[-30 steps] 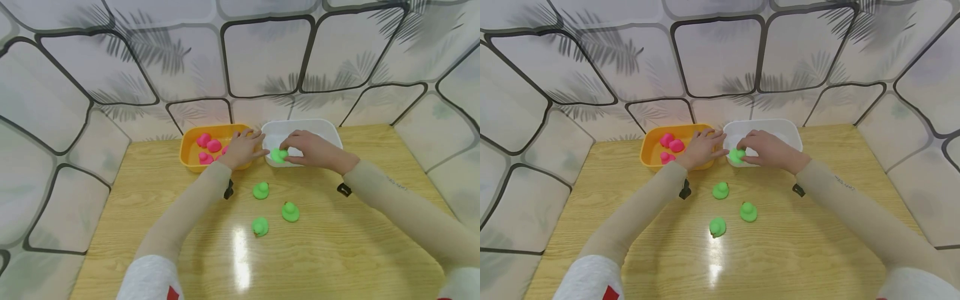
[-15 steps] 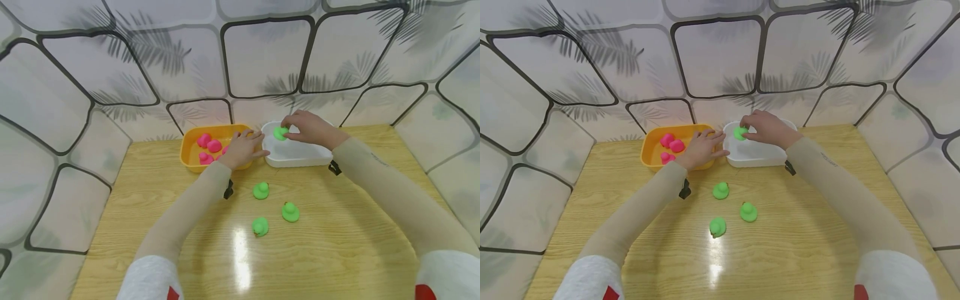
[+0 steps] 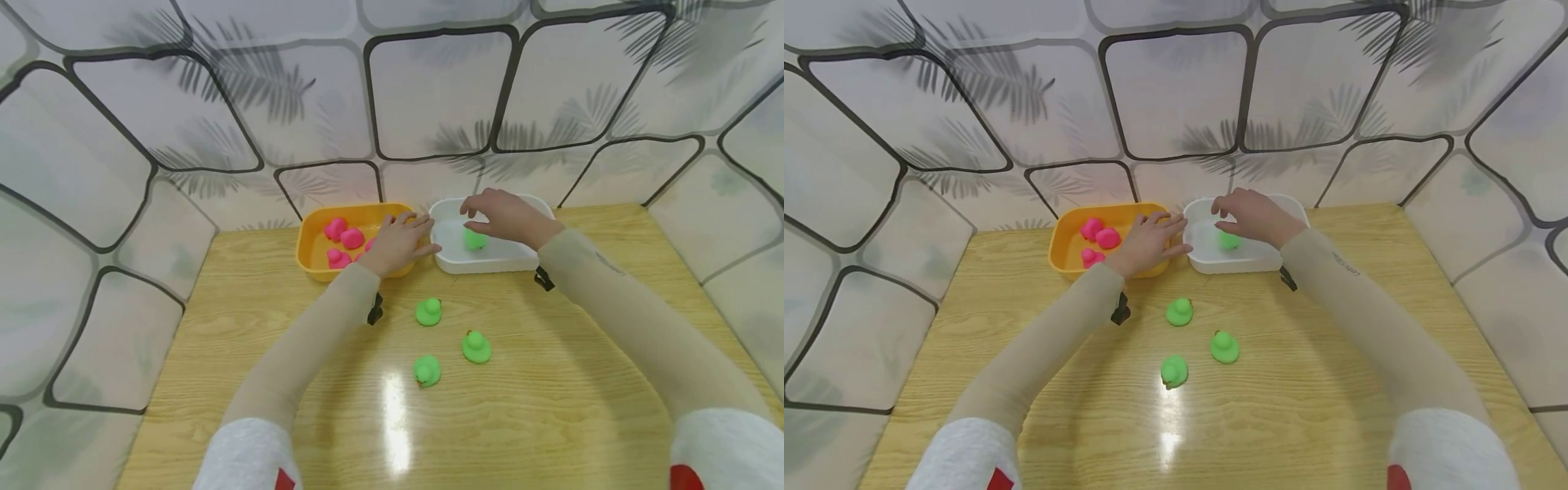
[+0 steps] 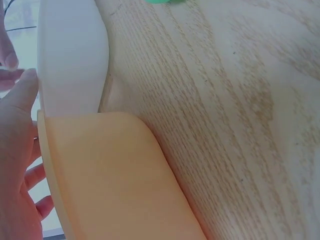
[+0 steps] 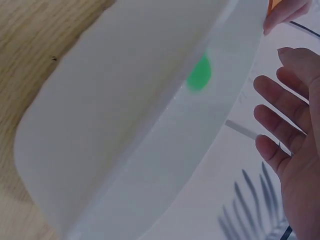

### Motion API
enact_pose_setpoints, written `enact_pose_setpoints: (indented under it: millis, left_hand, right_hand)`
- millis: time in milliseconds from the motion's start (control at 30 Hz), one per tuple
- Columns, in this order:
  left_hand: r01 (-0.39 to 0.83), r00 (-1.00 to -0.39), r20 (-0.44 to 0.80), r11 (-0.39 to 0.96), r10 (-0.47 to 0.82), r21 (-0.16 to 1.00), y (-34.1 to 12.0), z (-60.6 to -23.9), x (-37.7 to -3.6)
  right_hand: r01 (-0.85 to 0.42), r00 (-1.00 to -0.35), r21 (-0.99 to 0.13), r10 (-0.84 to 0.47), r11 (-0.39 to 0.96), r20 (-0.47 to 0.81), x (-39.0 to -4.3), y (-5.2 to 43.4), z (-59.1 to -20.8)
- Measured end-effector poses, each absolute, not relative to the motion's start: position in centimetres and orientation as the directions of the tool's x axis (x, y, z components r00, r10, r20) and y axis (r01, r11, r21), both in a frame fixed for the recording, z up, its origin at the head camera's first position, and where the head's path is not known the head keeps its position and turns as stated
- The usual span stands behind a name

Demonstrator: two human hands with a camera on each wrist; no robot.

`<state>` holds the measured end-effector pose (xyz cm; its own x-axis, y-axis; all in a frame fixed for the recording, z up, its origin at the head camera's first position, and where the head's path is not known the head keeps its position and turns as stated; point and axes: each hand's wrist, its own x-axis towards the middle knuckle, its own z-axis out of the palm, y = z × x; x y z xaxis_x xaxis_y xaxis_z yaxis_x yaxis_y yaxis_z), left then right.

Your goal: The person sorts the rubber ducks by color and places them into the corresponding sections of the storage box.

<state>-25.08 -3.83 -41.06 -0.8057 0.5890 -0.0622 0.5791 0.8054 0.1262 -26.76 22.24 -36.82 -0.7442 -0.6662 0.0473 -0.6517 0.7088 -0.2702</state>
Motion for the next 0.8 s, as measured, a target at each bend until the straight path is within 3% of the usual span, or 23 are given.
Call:
enact_pose_setpoints:
  millis: [167, 800]
  left_hand:
    - [0.575, -0.808, -0.068, 0.808, 0.585, 0.127, -3.8, -40.8, -25.0]
    - [0.577, -0.806, -0.077, 0.808, 0.587, 0.12, -3.7, -40.5, -25.0]
  right_hand:
    - [-0.656, -0.744, -0.261, -0.665, 0.708, 0.064, -25.7, 22.9, -37.0]
    - [-0.789, -0.613, -0.215, -0.763, 0.575, 0.207, -20.0, 23.9, -37.2]
